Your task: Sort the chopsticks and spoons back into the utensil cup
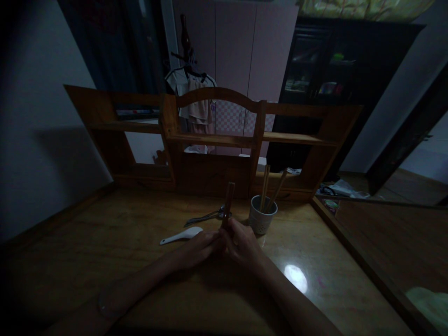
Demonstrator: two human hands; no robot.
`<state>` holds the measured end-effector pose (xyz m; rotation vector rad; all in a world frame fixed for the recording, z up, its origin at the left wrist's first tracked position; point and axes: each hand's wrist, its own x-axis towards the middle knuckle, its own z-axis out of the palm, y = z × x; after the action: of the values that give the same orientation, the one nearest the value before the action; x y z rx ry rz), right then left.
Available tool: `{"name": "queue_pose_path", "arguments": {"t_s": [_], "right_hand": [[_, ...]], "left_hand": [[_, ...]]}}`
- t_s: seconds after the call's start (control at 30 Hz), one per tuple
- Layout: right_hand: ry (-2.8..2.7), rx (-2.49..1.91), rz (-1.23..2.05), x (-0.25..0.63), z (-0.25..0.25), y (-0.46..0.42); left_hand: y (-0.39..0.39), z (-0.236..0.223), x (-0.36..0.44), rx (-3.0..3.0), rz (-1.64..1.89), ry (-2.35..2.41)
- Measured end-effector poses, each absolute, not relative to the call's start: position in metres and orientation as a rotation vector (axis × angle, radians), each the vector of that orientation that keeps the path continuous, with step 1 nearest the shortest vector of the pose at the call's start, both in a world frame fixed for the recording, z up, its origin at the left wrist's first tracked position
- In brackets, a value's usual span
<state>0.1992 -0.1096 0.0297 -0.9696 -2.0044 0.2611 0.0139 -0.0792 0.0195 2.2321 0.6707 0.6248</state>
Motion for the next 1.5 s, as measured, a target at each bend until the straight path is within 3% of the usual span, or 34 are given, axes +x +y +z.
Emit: {"name": "queue_pose_path", "arguments": {"t_s": [1.3, 1.5], "right_hand": [[-1.914, -0.985, 0.304, 0.200, 0.027, -0.107], [-1.636, -1.042, -0.009, 0.218, 0.082, -0.120]], "left_hand": [[-0.067, 0.017, 0.015, 2.278, 0.747, 0.687], [-0.066, 0.024, 0.009, 2.246, 0.807, 0.738]]}}
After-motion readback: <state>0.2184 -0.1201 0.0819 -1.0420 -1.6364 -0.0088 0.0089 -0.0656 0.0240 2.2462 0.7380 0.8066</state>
